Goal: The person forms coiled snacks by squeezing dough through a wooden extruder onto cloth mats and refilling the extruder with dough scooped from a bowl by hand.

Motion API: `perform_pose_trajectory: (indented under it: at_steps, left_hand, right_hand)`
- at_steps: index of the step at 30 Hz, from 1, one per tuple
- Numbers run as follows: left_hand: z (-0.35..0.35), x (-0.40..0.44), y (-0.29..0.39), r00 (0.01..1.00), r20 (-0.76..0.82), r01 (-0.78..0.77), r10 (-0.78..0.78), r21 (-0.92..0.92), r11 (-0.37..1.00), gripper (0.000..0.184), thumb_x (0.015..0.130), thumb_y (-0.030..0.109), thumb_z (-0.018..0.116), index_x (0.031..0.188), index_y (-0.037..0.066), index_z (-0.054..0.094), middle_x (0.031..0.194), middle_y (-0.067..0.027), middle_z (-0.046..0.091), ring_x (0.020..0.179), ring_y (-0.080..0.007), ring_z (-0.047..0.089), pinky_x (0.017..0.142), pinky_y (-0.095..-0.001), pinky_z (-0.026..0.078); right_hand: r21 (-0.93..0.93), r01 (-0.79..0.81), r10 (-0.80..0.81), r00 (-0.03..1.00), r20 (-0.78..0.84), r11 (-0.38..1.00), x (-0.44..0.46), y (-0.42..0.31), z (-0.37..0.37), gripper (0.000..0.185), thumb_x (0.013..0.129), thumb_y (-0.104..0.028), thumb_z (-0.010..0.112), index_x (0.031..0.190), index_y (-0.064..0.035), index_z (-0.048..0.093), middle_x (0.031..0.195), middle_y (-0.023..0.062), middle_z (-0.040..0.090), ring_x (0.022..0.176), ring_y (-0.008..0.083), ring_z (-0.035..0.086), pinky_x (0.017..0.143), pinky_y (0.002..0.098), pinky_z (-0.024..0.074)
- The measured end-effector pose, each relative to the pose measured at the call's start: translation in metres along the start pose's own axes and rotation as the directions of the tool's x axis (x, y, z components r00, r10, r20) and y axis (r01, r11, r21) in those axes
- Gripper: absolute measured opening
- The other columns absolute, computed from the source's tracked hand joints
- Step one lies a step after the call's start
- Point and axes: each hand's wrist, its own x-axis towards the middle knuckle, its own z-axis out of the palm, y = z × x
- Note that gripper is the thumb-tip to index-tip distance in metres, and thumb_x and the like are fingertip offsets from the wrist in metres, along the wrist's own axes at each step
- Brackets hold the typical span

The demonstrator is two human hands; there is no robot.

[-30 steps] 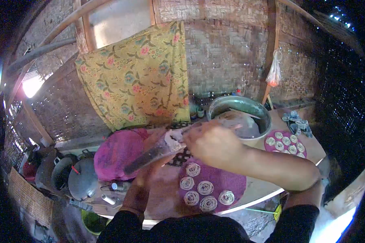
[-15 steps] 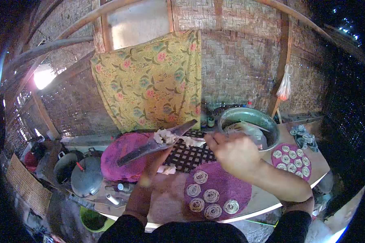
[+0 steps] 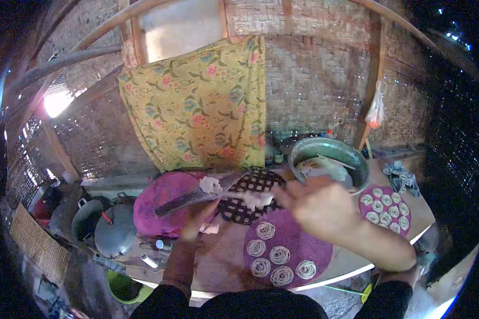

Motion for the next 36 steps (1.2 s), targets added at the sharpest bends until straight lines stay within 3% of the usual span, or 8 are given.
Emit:
perform_pose_trajectory:
  at_steps: [2,4,12,18,24,26,32,36]
  left_hand:
    - [0.006,0.003,-0.042,0.985,-0.098,0.084,-0.144,-0.456,0.886,0.035,0.078,0.029,0.065,0.105,0.008,0.055,0.107,-0.0106,0.057,0.100,-0.0297,0.053,0.089,-0.0386,0.041]
    - [0.022,0.003,0.068,0.975,0.164,-0.213,0.148,0.527,0.823,0.036,0.076,0.028,0.067,0.104,0.008,0.056,0.102,-0.0111,0.059,0.099,-0.0309,0.054,0.090,-0.0393,0.041]
    - [0.026,0.015,0.030,0.936,0.114,-0.304,0.332,0.737,0.604,0.026,0.071,0.016,0.072,0.092,0.005,0.060,0.087,-0.0088,0.064,0.079,-0.0262,0.062,0.071,-0.0340,0.050]
    - [-0.002,-0.009,0.069,0.994,-0.111,-0.050,0.025,-0.230,0.972,0.038,0.071,0.015,0.073,0.105,0.004,0.058,0.095,-0.0016,0.060,0.086,-0.0153,0.058,0.076,-0.0299,0.046]
    - [0.007,-0.019,0.046,0.938,-0.163,0.283,-0.305,-0.146,0.948,0.045,0.069,0.009,0.073,0.112,0.006,0.057,0.100,-0.0070,0.063,0.090,-0.0185,0.061,0.081,-0.0320,0.048]
    - [0.004,0.002,0.028,1.000,-0.024,0.007,-0.002,0.209,0.978,0.051,0.071,0.010,0.072,0.118,0.007,0.051,0.109,-0.0075,0.060,0.095,-0.0186,0.059,0.083,-0.0314,0.047]
    - [0.000,-0.007,0.056,0.995,-0.097,0.045,-0.031,0.150,0.988,0.052,0.072,0.018,0.073,0.118,0.006,0.050,0.107,-0.0084,0.060,0.099,-0.0206,0.057,0.086,-0.0328,0.046]
    - [-0.010,-0.022,0.041,0.977,-0.154,0.166,-0.148,0.108,0.980,0.044,0.075,0.021,0.071,0.112,0.004,0.055,0.106,-0.0096,0.061,0.101,-0.0212,0.056,0.087,-0.0328,0.045]
  right_hand:
    - [0.107,-0.162,0.161,0.987,0.011,0.981,0.006,0.001,0.008,0.038,0.077,-0.011,0.055,0.115,-0.0081,0.057,0.078,0.0077,0.056,0.067,0.0240,0.058,0.060,0.0310,0.0472]
    - [0.649,-0.234,0.394,0.913,-0.111,0.724,0.019,-0.012,0.049,0.048,0.080,0.001,0.051,0.125,-0.0152,0.051,0.081,0.0140,0.053,0.073,0.0312,0.056,0.068,0.0379,0.0472]
    - [0.900,-0.225,0.523,0.852,-0.004,0.373,0.027,-0.098,0.145,0.064,0.076,0.011,0.042,0.136,-0.0101,0.037,0.098,0.0227,0.051,0.089,0.0373,0.054,0.079,0.0388,0.0451]
    - [0.933,-0.238,0.313,0.938,0.149,0.269,-0.007,-0.072,0.130,0.051,0.081,0.009,0.043,0.130,-0.0052,0.044,0.108,0.0193,0.059,0.087,0.0307,0.060,0.078,0.0384,0.0474]
    - [0.891,-0.344,0.361,0.904,0.229,0.297,0.007,-0.054,0.154,0.050,0.085,0.003,0.041,0.131,-0.0144,0.045,0.113,0.0205,0.058,0.097,0.0346,0.060,0.082,0.0382,0.0477]
    - [0.904,-0.333,0.358,0.906,0.227,0.269,0.008,-0.068,0.163,0.047,0.087,-0.001,0.043,0.132,-0.0143,0.043,0.109,0.0221,0.058,0.095,0.0350,0.061,0.079,0.0391,0.0492]
    - [0.959,-0.283,0.215,0.937,0.274,0.011,0.023,-0.075,0.138,0.043,0.089,-0.003,0.046,0.130,-0.0123,0.046,0.114,0.0168,0.060,0.100,0.0249,0.061,0.081,0.0349,0.0476]
    - [0.917,-0.388,0.629,0.690,0.357,-0.095,0.011,-0.019,0.161,0.035,0.088,-0.009,0.047,0.123,-0.0068,0.053,0.098,0.0132,0.060,0.088,0.0243,0.056,0.074,0.0344,0.0457]
